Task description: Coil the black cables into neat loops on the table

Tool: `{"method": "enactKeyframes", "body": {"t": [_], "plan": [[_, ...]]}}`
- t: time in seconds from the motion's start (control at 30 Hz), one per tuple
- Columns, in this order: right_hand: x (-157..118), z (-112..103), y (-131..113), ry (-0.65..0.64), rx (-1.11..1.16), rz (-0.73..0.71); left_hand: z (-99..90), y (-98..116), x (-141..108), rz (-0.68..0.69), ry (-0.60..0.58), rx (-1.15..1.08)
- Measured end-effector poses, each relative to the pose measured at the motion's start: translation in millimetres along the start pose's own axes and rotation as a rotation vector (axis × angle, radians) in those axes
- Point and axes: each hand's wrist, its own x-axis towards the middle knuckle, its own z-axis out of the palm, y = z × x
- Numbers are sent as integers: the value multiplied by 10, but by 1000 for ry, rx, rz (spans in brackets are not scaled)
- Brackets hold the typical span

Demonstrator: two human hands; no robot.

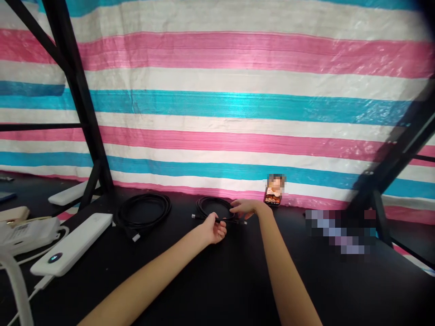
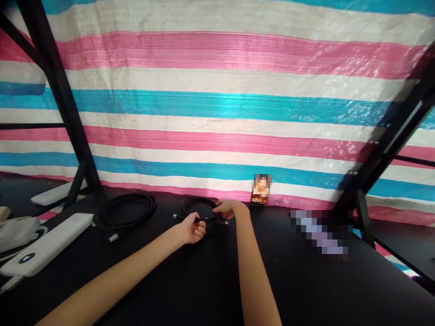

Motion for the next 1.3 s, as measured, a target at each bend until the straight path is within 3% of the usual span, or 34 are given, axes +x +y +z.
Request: {"method": "enactKeyframes", "body": {"t": [0.17, 0.3, 0.43, 0.53, 0.6, 0.7, 0.8, 0.9, 1.1, 1.3], "plan": [[-21, -1, -69, 16, -112, 26, 38, 47, -67, -38, -86, -43], [-85, 2, -128, 18, -166, 34, 156, 48, -282, -12, -171, 11], [-236, -56, -199, 32, -191, 10, 326, 110, -689, 125, -268, 167], [-397, -101, -274, 75, -202, -20, 360, 342, -949, 300, -289, 368], [-498, -100, -341, 91, -223, -42, 281, 584, -1019, 449, -213, 522], [-564, -26, -459, 7, -293, -114, 23, 961, -963, 638, 81, 757], [-484, 124, -573, -112, -379, -172, -276, 1241, -835, 699, 386, 974], [-336, 304, -671, -118, -472, -156, -490, 1411, -763, 692, 571, 1166], [-190, 525, -743, -19, -562, -80, -723, 1576, -678, 626, 752, 1357], [-221, 489, -717, 54, -581, -43, -886, 1517, -399, 590, 790, 1384]]}}
